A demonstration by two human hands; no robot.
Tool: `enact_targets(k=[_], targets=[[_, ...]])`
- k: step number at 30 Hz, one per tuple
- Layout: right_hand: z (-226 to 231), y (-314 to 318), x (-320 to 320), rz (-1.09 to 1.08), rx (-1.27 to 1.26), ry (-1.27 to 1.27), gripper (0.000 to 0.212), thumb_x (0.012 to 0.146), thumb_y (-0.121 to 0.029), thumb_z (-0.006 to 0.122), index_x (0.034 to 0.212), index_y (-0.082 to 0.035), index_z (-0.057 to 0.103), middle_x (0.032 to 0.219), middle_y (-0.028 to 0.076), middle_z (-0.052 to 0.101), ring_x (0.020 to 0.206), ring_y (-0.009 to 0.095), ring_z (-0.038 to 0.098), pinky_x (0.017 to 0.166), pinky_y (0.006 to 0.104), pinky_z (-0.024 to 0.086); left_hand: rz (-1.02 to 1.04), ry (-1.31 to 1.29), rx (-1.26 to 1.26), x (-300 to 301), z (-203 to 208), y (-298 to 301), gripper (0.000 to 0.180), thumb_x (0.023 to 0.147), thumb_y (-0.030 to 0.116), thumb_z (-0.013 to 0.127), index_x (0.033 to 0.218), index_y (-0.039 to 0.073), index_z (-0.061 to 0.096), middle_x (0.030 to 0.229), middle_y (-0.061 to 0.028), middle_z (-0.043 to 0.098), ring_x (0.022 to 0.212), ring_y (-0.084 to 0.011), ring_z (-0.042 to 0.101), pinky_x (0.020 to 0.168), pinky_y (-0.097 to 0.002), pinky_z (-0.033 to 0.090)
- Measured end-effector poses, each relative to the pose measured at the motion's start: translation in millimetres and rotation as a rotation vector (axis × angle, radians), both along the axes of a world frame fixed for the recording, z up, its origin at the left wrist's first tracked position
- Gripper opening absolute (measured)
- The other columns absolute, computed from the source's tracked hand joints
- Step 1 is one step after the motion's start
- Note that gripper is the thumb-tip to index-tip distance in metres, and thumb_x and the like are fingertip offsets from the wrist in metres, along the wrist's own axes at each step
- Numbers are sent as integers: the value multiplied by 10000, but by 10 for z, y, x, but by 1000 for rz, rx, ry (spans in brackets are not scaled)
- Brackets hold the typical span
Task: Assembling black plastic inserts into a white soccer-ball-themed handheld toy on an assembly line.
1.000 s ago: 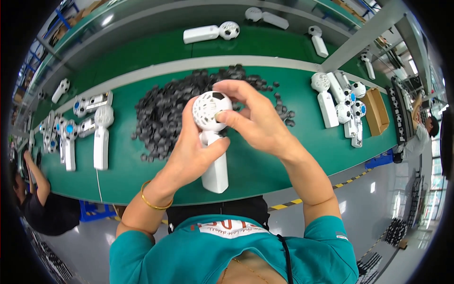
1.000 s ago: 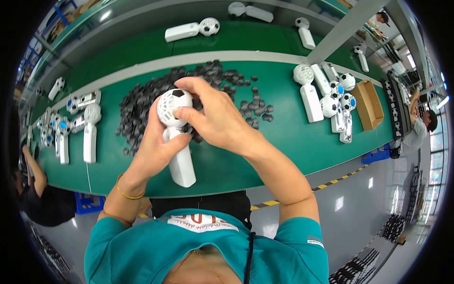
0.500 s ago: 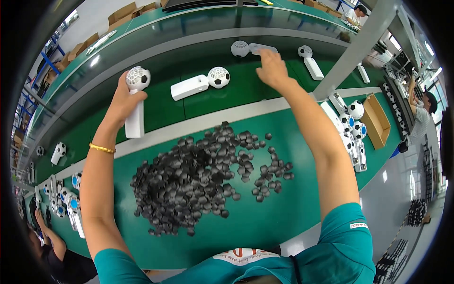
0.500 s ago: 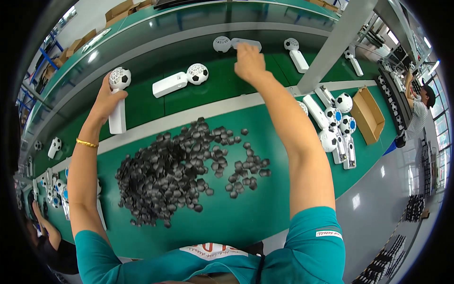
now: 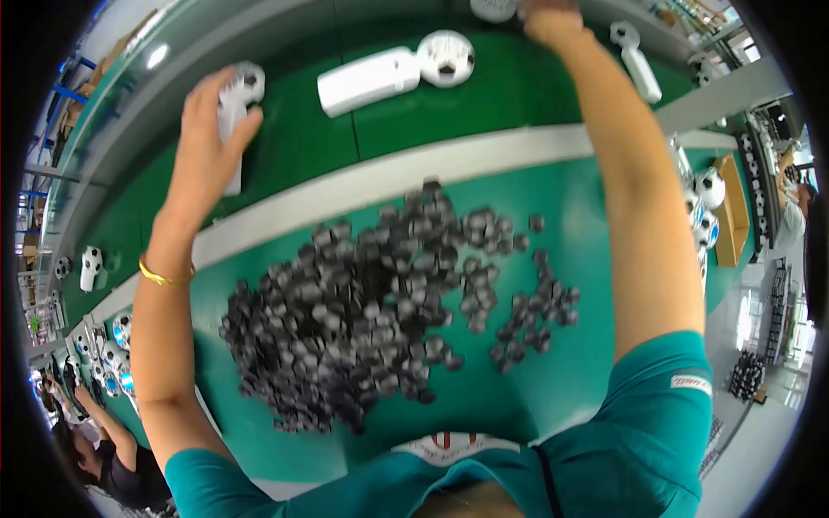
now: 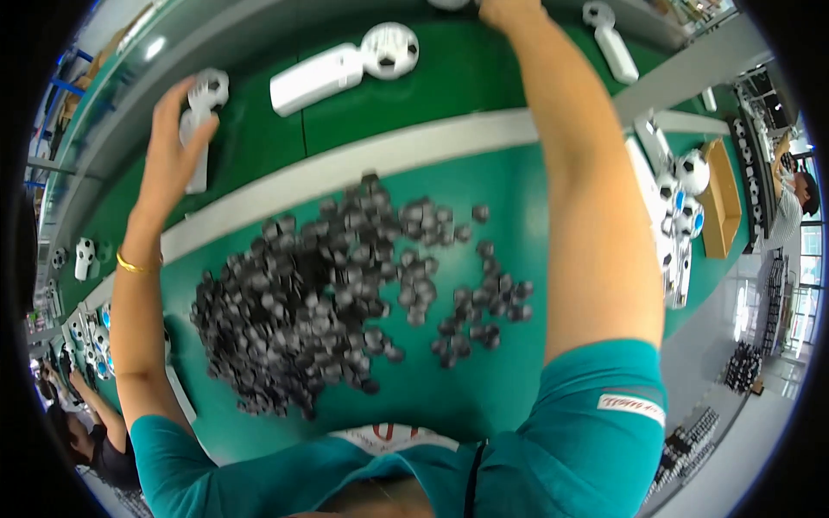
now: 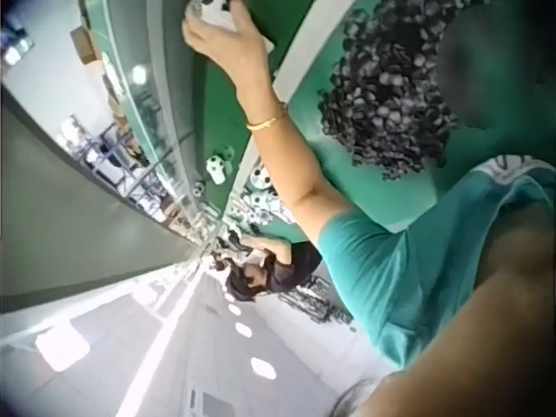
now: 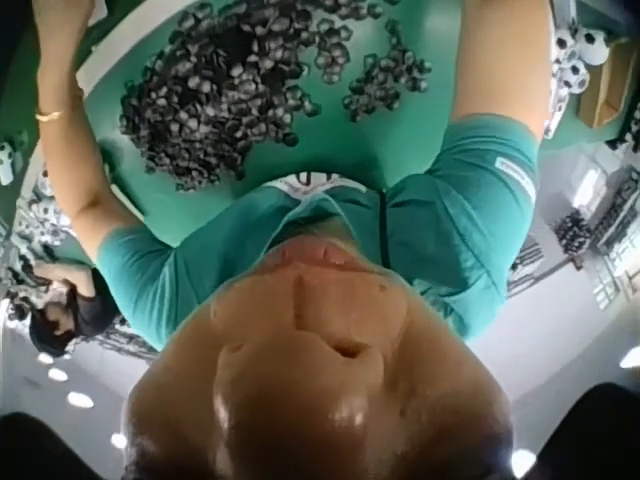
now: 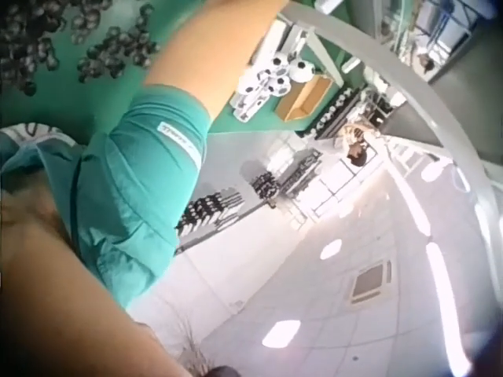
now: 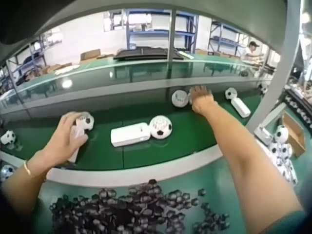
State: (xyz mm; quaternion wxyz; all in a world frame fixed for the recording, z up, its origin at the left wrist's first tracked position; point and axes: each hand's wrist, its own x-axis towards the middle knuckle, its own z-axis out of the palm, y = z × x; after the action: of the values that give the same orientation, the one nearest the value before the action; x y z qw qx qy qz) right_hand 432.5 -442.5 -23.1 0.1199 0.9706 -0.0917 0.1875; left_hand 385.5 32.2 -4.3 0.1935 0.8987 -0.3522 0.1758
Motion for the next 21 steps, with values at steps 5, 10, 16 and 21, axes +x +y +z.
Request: enact_targets(k=[5,10,16,21], targets=[[267,153,-491,177,-95,88,414,739,-196,672,1106,-48,550,1093,149,585,1060,328,539,832,419,493,-72,242,-230,-611,467,-476,590,869,222,655,1353,1,401,1304,-200,469,1203,-315,485,973,-402,435],[721,828,-1640,618,-57,-72,292,695,-144,674,947,-51,561,892,113,586,881,326,552,744,439,485,-69,667,-359,-1415,967,-1015,611,879,192,657,1381,12,358,1378,-168,396,1270,-297,425,945,-450,466],[1149,1742,-2797,1052,-192,-83,298,631,-178,698,876,-68,570,880,90,592,860,280,550,761,386,462,-334,828,-304,-2207,1111,-939,649,890,251,645,1407,30,321,1344,-177,439,1222,-299,470,921,-411,471],[1242,2057,-3209,1178,-9,-79,385,686,-158,685,1035,-89,538,1023,81,582,961,271,548,814,381,460,-408,1189,-408,-2499,885,-466,628,882,252,639,1383,-2,358,1233,-183,548,1076,-274,578,909,-349,474]])
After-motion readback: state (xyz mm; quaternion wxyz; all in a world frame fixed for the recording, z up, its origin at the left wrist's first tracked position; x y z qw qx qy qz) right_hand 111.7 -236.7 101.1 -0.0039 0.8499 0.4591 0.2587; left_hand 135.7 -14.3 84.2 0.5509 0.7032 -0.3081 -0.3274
